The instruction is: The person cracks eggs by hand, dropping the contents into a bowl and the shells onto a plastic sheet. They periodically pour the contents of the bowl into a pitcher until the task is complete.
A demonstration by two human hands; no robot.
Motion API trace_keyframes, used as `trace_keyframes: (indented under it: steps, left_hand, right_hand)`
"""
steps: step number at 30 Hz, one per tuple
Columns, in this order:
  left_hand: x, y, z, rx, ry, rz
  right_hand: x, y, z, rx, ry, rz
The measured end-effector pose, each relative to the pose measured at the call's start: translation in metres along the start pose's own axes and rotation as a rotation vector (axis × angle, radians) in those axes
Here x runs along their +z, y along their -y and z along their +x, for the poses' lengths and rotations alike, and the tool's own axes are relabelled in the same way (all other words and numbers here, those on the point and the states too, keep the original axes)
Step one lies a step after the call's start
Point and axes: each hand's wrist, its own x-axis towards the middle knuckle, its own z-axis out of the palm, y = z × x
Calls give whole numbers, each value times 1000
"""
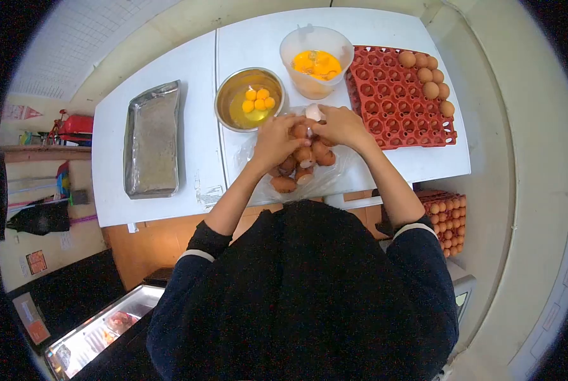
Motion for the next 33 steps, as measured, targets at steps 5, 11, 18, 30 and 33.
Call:
trace_keyframes:
  steps: [5,11,18,30,33]
  left_hand:
    - [2,-31,7,85,-60,-303]
    - [1,-15,11,-154,-108,-994]
    - [-32,19,10,-465,-106,-1449]
    - [-51,55,26,-558,-197,-1675]
    - [-52,60,30,-528,-174,-1706]
  right_hand:
    - [-9,18,-5,-73,-112,532]
    - [-100,-40,5,146,-327,580]
    - [-121,-204,113,74,-349,-722]
    - [-61,68,43,-466,-905,540]
    - [25,80,84,-696,-884,504]
